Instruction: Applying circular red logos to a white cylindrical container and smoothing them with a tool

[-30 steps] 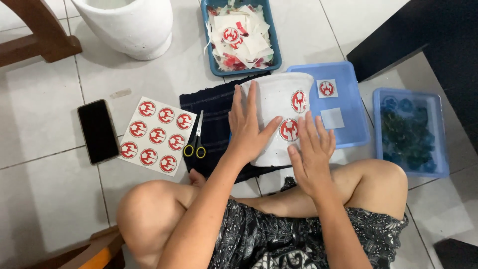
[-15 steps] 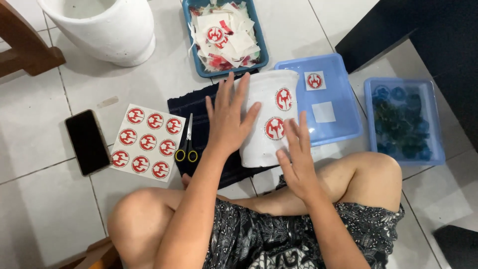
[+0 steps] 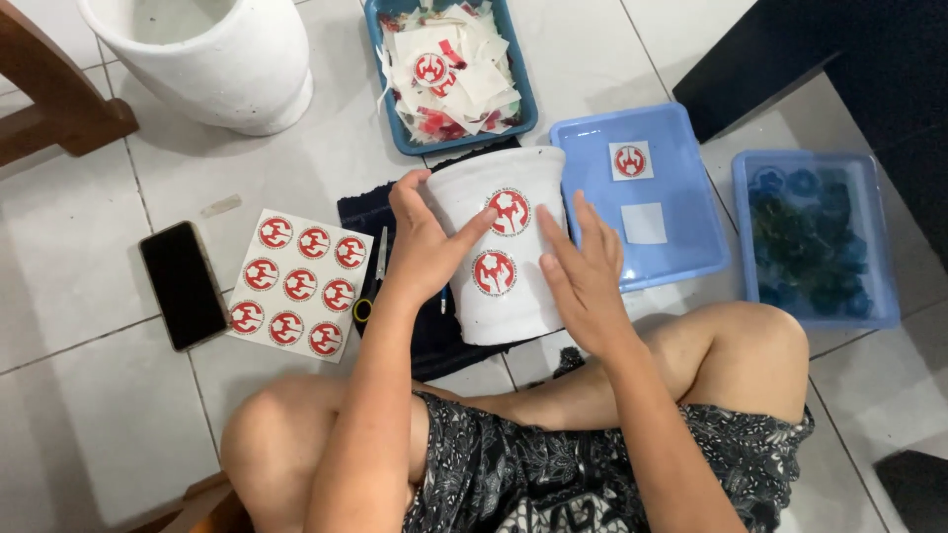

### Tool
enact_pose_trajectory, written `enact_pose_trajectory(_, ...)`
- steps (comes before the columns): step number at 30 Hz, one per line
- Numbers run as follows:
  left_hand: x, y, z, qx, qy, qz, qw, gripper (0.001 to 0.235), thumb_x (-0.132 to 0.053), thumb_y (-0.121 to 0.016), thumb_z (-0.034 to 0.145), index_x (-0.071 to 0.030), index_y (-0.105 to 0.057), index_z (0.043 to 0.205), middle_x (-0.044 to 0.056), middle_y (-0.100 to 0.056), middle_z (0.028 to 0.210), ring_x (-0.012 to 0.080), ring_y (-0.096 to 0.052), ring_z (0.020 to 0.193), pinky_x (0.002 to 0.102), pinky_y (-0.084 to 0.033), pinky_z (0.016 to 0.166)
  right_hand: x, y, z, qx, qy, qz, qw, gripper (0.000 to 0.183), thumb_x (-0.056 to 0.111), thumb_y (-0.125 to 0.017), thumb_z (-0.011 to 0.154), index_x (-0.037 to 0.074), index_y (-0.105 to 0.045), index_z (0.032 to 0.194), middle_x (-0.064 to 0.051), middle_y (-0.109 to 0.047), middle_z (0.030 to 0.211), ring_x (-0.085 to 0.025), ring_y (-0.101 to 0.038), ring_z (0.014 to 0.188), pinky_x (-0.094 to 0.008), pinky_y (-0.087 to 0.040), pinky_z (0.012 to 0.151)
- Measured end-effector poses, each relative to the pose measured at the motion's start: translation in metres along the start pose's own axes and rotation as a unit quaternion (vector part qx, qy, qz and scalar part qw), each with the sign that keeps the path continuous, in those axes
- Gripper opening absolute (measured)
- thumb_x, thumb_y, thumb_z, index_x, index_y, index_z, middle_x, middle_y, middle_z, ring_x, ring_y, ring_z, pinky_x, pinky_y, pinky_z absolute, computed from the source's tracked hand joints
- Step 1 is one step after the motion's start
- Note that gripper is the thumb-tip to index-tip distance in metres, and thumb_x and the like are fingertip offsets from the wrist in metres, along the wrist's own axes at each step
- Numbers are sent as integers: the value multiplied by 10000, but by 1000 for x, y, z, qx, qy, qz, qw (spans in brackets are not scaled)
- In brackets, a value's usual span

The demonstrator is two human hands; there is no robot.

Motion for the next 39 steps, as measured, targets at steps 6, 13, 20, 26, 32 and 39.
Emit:
enact_pose_trajectory(6, -1, -5, 1, -4, -20, 5, 1000, 817, -490, -692, 774, -67, -195, 1265, 231, -206, 1329, 473, -299, 1285, 556, -367, 992, 10, 2, 1, 13, 1, -5, 1000, 475, 344, -342, 975, 238, -319, 1437, -118, -125, 1509, -340, -108, 1371, -559, 5, 1065)
enact_pose_trajectory(13, 1, 11, -3, 85, -68, 21, 994, 961, -433, -778, 703, -93, -156, 1352, 251, -133, 1398, 534, -165, 1305, 631, -294, 1013, 19, 5, -6, -34, -59, 155, 986, 598, 247, -497, 925, 135, -234, 1450, -199, -230, 1440, -375, -171, 1368, -521, -108, 1097)
enact_pose_trajectory(20, -1, 7, 0, 87, -146, 37, 985, 827, -224, -763, 765, -118, -235, 1393, 232, -206, 1406, 529, -176, 1309, 630, -294, 1016, 16, 1, -5, -81, -24, 108, 991, 655, 195, -580, 893, 43, -238, 1430, -286, -277, 1381, -452, -241, 1317, -564, -170, 1068)
enact_pose_trajectory(26, 4, -2, 1, 59, -168, 55, 983, 873, -329, -792, 743, -155, -253, 1407, 207, -254, 1387, 501, -183, 1322, 630, -229, 1050, 13, 4, -27, -115, 146, -101, 977, 520, 245, -544, 914, 117, -395, 1396, -167, -262, 1466, -354, -219, 1358, -497, -81, 1089)
enact_pose_trajectory(32, 7, -5, 4, 53, -187, 58, 979, 887, -338, -796, 749, -172, -238, 1417, 221, -250, 1385, 519, -162, 1317, 647, -209, 1049, 14, 1, -46, -60, 170, -146, 973, 492, 337, -504, 907, 164, -453, 1365, -78, -335, 1469, -279, -201, 1385, -518, 31, 1083)
enact_pose_trajectory(39, 8, -5, 3, 61, -180, 69, 979, 852, -296, -758, 795, -182, -207, 1434, 244, -215, 1401, 571, -143, 1291, 688, -235, 1013, 26, -2, -39, -39, 153, -163, 974, 550, 320, -516, 911, 94, -388, 1396, -100, -342, 1466, -257, -281, 1358, -531, 27, 1088)
Point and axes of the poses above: each hand's wrist, its own z-axis towards the middle knuckle, its own y-axis out of the back of the hand, x = y × z, the point moved 1 cm from there along z, towards the middle knuckle
